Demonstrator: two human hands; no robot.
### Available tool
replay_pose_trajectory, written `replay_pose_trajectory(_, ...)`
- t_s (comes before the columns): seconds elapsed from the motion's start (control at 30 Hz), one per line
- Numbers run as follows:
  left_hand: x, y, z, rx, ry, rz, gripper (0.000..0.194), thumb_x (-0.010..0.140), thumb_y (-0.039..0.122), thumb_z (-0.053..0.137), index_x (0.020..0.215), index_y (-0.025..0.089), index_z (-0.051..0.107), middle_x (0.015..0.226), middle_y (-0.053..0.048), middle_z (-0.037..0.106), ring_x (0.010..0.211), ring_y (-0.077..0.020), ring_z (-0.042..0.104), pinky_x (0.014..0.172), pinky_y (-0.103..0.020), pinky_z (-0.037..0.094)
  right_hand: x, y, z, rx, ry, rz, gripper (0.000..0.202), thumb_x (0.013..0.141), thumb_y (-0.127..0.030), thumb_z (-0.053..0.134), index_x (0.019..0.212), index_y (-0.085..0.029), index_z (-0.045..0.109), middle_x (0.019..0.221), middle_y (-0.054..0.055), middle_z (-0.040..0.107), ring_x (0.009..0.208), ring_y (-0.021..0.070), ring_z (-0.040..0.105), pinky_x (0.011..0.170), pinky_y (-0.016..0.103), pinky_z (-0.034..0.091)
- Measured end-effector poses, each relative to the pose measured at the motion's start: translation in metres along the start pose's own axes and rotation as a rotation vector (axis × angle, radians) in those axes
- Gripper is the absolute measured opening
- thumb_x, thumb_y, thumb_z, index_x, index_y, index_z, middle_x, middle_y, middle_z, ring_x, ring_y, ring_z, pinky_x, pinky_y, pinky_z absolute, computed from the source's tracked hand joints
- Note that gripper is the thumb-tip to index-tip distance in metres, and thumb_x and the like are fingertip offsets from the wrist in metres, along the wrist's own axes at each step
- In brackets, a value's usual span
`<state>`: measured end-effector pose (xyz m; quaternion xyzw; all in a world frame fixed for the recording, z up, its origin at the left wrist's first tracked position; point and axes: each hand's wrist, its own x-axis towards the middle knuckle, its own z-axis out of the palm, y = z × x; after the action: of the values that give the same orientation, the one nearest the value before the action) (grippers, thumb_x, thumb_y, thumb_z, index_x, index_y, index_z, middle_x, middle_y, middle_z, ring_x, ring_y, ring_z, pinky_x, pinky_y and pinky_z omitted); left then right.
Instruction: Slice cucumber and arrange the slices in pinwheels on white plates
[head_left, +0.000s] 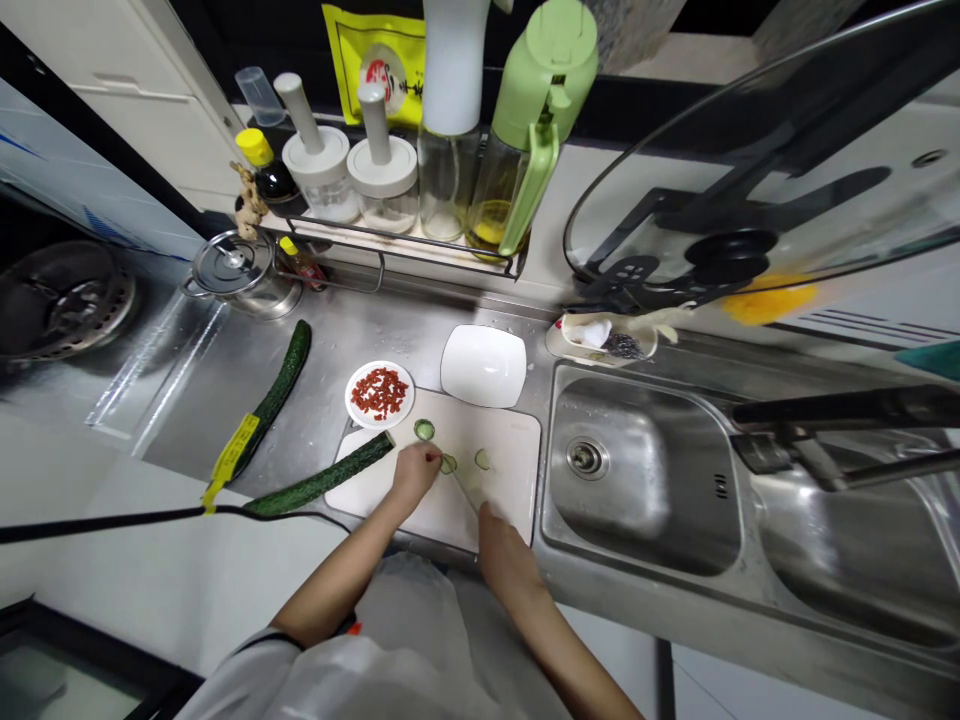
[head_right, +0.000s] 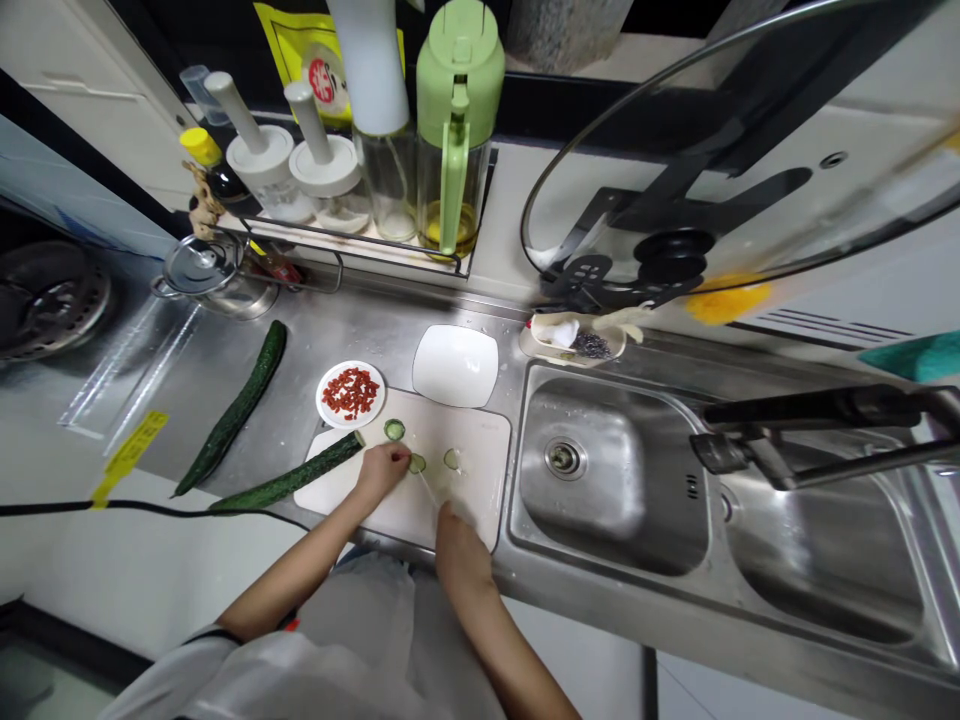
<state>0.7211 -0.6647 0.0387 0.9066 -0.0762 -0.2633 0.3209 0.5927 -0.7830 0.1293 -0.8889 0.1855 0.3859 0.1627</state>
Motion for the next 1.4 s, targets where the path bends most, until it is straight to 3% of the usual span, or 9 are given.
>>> replay_pose_trajectory(0.17, 0.0, 0.003, -0.003, 0.023, -0.017, -0.012, 0.018, 0.073, 0.017, 0.057, 0.08, 0.02, 0.073, 0.08, -0.002, 0.072, 0.076, -0.0129, 0.064, 0.072, -0.021, 0.043, 0.0, 0.0, 0.002, -0.021, -0.02, 0.003, 0.051, 0.083, 0.003, 0.03, 0.132, -0.005, 0.043, 0.105, 0.021, 0.067, 0.097, 0.0229, 0.066, 0.076, 0.029, 0.051)
replay_pose_trajectory(0.33, 0.0, 0.005, -0.004, 0.025, -0.036, -0.042, 0.016, 0.074, 0.018, 0.058, 0.079, 0.02, 0.073, 0.078, -0.001, 0.072, 0.072, -0.0123, 0.063, 0.069, -0.021, 0.042, -0.005, 0.011, 0.016, -0.001, -0.034, 0.031, 0.051, 0.085, 0.002, 0.023, 0.13, -0.008, 0.046, 0.1, 0.017, 0.068, 0.093, 0.0235, 0.067, 0.072, 0.031, 0.051)
replay_pose_trajectory(0.57, -0.008, 0.008, -0.01, -0.003, -0.047, 0.049, 0.014, 0.076, 0.017, 0.058, 0.081, 0.02, 0.071, 0.075, 0.0, 0.069, 0.071, -0.0117, 0.06, 0.069, -0.02, 0.042, -0.016, 0.027, 0.025, 0.057, -0.07, 0.076, 0.052, 0.085, 0.0, 0.021, 0.128, -0.012, 0.048, 0.1, 0.015, 0.069, 0.091, 0.0218, 0.067, 0.072, 0.03, 0.05)
replay_pose_trajectory(0.7, -0.004, 0.009, -0.024, 0.025, 0.051, 0.094, 0.013, 0.079, 0.023, 0.059, 0.084, 0.019, 0.07, 0.077, -0.001, 0.068, 0.07, -0.0116, 0.058, 0.07, -0.02, 0.041, -0.018, 0.029, 0.029, 0.055, -0.076, 0.091, 0.051, 0.085, -0.001, 0.022, 0.129, -0.013, 0.046, 0.1, 0.014, 0.069, 0.09, 0.0194, 0.066, 0.072, 0.027, 0.048)
replay_pose_trajectory(0.9, 0.012, 0.007, -0.041, 0.167, 0.185, 0.06, 0.018, 0.081, 0.019, 0.051, 0.087, 0.019, 0.068, 0.082, -0.004, 0.068, 0.074, -0.0144, 0.059, 0.071, -0.023, 0.039, -0.013, 0.033, 0.034, 0.024, -0.022, 0.07, 0.055, 0.084, 0.002, 0.021, 0.131, -0.013, 0.044, 0.097, 0.014, 0.069, 0.088, 0.0198, 0.067, 0.069, 0.027, 0.049)
replay_pose_trajectory(1.13, 0.015, 0.009, -0.038, 0.31, 0.196, 0.056, 0.021, 0.084, 0.018, 0.045, 0.091, 0.019, 0.066, 0.089, -0.007, 0.067, 0.083, -0.0173, 0.06, 0.075, -0.025, 0.039, -0.002, 0.044, 0.025, 0.025, 0.046, 0.112, 0.045, 0.084, 0.004, 0.027, 0.12, -0.012, 0.049, 0.086, 0.013, 0.069, 0.081, 0.0189, 0.069, 0.063, 0.024, 0.046)
replay_pose_trajectory(1.4, 0.014, 0.01, -0.039, 0.286, 0.191, 0.051, 0.025, 0.084, 0.018, 0.046, 0.101, 0.019, 0.064, 0.096, -0.008, 0.065, 0.087, -0.0179, 0.06, 0.077, -0.025, 0.04, 0.005, 0.062, 0.011, 0.016, 0.118, 0.176, 0.04, 0.085, 0.001, 0.024, 0.113, -0.011, 0.051, 0.081, 0.013, 0.069, 0.079, 0.0215, 0.069, 0.062, 0.026, 0.044)
